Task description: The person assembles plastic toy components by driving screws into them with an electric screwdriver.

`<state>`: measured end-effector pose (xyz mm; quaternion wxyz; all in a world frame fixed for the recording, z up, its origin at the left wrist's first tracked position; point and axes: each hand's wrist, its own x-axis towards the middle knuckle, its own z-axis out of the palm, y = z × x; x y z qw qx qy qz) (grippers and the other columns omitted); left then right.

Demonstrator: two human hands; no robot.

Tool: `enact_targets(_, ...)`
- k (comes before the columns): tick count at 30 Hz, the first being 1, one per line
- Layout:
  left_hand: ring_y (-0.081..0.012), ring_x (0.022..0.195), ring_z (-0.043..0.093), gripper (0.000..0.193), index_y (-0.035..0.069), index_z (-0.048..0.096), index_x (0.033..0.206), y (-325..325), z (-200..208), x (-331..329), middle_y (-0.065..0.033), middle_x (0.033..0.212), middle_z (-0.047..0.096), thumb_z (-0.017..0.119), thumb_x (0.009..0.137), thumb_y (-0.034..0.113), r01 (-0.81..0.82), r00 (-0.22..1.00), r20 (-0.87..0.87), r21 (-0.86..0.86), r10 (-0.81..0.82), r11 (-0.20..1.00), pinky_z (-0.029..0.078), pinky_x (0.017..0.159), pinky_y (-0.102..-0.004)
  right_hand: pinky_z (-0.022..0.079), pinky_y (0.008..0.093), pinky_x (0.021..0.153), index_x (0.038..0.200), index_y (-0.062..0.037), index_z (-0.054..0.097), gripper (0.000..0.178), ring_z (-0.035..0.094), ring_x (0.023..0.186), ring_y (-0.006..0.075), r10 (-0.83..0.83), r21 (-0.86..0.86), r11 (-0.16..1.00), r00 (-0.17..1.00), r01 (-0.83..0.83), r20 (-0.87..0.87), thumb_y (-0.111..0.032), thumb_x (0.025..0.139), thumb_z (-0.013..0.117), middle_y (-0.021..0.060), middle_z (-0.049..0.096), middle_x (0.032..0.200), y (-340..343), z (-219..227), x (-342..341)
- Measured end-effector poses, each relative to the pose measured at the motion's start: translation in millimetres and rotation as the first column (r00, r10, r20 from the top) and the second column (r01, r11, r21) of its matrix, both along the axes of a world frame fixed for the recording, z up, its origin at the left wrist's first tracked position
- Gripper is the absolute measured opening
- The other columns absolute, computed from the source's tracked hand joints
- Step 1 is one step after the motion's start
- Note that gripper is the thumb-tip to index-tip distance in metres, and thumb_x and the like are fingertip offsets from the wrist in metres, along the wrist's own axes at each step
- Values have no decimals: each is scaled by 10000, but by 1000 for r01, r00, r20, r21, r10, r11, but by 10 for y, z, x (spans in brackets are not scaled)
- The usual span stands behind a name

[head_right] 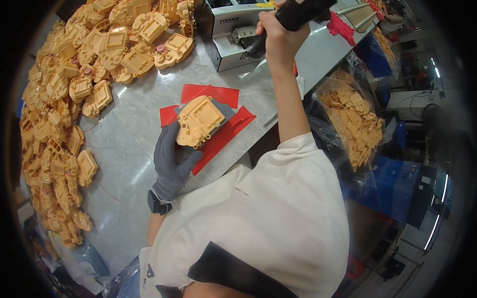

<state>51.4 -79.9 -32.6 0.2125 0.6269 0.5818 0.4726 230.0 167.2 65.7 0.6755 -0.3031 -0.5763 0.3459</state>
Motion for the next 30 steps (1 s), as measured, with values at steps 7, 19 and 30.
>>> enact_targets(7, -354, 928, 551, 692, 8, 456, 1262, -13, -18, -8, -185, 1080, 553, 762, 698, 266, -9, 999, -43, 78, 12, 997, 458, 801, -414, 422, 268, 487, 924, 23, 526, 197, 504, 485, 153, 32, -9, 999, 965, -36, -261, -20, 741, 586, 53, 509, 634, -236, 387, -129)
enact_targets(19, -373, 1080, 522, 566, 75, 604, 1088, -109, 75, -67, -137, 1101, 585, 815, 592, 246, -175, 984, 37, 169, 172, 970, 437, 902, -452, 419, 346, 652, 1258, -68, 364, 465, 499, 583, 165, 900, 89, 347, 305, -934, -313, -77, 797, 431, 46, 471, 721, -1102, 265, -372)
enact_targets(30, -301, 1073, 527, 307, 137, 661, 919, -210, 128, -90, -58, 1027, 618, 785, 639, 158, -199, 977, -29, 225, 210, 954, 438, 934, -428, 394, 331, 670, 1242, -79, 395, 435, 485, 600, 151, 869, -4, 330, 306, -944, -389, -131, 817, 471, 32, 475, 741, -1304, 150, -589)
